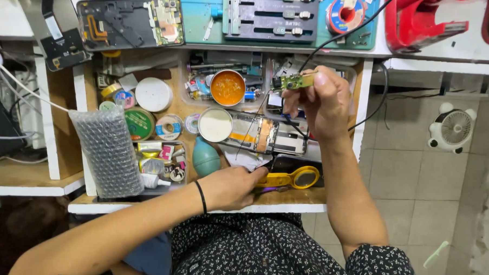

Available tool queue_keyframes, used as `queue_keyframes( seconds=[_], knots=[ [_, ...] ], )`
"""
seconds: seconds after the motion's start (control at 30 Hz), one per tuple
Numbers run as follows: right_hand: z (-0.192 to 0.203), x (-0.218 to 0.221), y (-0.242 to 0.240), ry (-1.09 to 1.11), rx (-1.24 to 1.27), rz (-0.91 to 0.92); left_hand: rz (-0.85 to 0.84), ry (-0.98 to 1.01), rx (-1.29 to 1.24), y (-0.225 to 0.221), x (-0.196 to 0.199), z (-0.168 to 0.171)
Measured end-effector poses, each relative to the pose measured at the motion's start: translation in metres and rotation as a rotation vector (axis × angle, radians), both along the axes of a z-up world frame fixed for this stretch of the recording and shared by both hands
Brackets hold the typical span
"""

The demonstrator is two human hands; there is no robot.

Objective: Soldering and cleaning components on a small mobile phone circuit board using a soldering iron, magnifying glass, and brush.

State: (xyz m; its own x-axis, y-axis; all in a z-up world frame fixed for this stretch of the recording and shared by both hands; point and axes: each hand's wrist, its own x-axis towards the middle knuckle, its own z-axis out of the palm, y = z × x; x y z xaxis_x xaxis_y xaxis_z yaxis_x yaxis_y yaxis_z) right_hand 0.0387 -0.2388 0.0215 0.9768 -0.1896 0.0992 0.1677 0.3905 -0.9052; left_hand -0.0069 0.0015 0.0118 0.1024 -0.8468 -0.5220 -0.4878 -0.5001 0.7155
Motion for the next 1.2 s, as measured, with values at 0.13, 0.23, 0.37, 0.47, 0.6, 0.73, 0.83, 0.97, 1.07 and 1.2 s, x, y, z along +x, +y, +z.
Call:
queue_keyframes(
  seconds=[0.13,0.23,0.37,0.47,0.6,0.73,0.83,0.97,1.07,1.2],
  knots=[
    [0.009,-0.001,0.005,0.003,-0.023,-0.008,-0.048,-0.111,0.064,0.008,0.015,0.051],
    [0.022,-0.005,0.007,0.135,-0.061,-0.005,-0.067,-0.164,0.271,0.029,0.021,0.074],
    [0.019,-0.005,0.007,0.115,-0.076,0.005,-0.083,-0.311,0.268,0.070,0.030,0.110],
    [0.018,-0.004,0.008,0.085,-0.105,0.053,0.040,-0.207,0.172,0.078,0.054,0.162],
    [0.017,-0.005,0.010,0.034,-0.170,0.203,0.625,-0.207,-0.563,0.052,0.085,0.150],
    [0.019,-0.007,0.014,0.097,-0.169,0.263,0.838,-0.132,-0.536,0.007,0.100,0.122],
    [0.014,-0.004,0.018,0.088,-0.160,0.269,0.876,-0.091,-0.503,-0.007,0.105,0.107],
    [-0.005,-0.003,0.014,-0.064,-0.100,0.186,0.973,0.026,-0.644,-0.013,0.108,0.087],
    [-0.009,-0.003,0.011,-0.055,-0.128,0.228,0.974,0.056,-0.645,-0.012,0.111,0.086],
    [0.025,0.002,0.019,-0.066,-0.362,0.251,0.949,0.059,-0.634,-0.015,0.110,0.089]
  ],
)
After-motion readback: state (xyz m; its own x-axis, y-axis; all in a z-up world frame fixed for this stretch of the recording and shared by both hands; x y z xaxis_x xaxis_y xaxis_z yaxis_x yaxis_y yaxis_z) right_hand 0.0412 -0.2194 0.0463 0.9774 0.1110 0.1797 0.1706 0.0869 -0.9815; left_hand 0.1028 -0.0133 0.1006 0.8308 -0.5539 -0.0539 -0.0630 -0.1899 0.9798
